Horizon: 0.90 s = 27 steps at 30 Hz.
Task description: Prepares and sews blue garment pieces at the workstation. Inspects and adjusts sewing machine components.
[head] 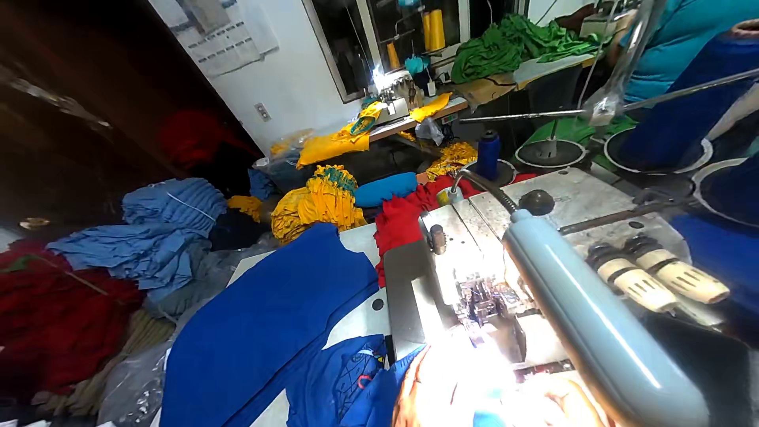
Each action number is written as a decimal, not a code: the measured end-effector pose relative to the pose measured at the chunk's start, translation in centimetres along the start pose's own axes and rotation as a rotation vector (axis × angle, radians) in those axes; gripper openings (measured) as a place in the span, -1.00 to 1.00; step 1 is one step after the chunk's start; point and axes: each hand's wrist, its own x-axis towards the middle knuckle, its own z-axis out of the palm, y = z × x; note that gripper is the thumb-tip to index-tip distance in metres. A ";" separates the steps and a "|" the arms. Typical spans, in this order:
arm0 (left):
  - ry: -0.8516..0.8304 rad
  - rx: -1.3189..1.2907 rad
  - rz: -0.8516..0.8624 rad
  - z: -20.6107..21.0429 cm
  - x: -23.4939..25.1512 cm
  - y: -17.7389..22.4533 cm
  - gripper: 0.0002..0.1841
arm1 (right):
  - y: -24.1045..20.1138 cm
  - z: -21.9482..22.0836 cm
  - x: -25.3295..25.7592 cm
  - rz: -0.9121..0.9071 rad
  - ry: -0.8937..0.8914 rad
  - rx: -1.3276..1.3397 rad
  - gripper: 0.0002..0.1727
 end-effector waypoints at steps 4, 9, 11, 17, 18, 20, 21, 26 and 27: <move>0.056 0.015 0.179 0.4 -0.5 -1.5 -0.02 | -0.8 0.0 0.3 0.083 -0.008 0.042 -0.75; 0.145 0.012 0.442 1.7 -1.7 -2.5 -0.55 | -1.6 -0.9 0.2 0.306 -0.013 0.267 -0.72; 0.195 0.011 0.501 2.4 -1.3 -2.6 -0.74 | -1.7 -0.9 0.1 0.305 -0.017 0.241 -0.76; 0.226 -0.173 0.474 2.5 -1.0 -2.7 -0.85 | -1.4 -1.2 -0.3 0.281 -0.012 0.172 -0.72; 0.222 -0.193 0.448 2.4 -1.1 -2.6 -0.86 | -1.3 -1.3 -0.4 0.280 -0.015 0.178 -0.71; 0.225 -0.192 0.441 2.3 -1.3 -2.5 -0.87 | -1.0 -1.5 -0.7 0.245 -0.042 0.151 -0.71; 0.229 -0.175 0.453 2.4 -1.2 -2.5 -0.87 | -0.8 -1.6 -0.7 0.212 -0.055 0.128 -0.68; 0.159 0.009 0.541 1.8 -0.7 -2.3 -0.79 | -0.6 -1.5 -0.9 0.151 -0.039 0.067 -0.69; 0.171 0.032 0.560 2.0 -0.6 -2.5 -0.80 | -0.7 -1.6 -1.0 0.165 -0.042 0.073 -0.71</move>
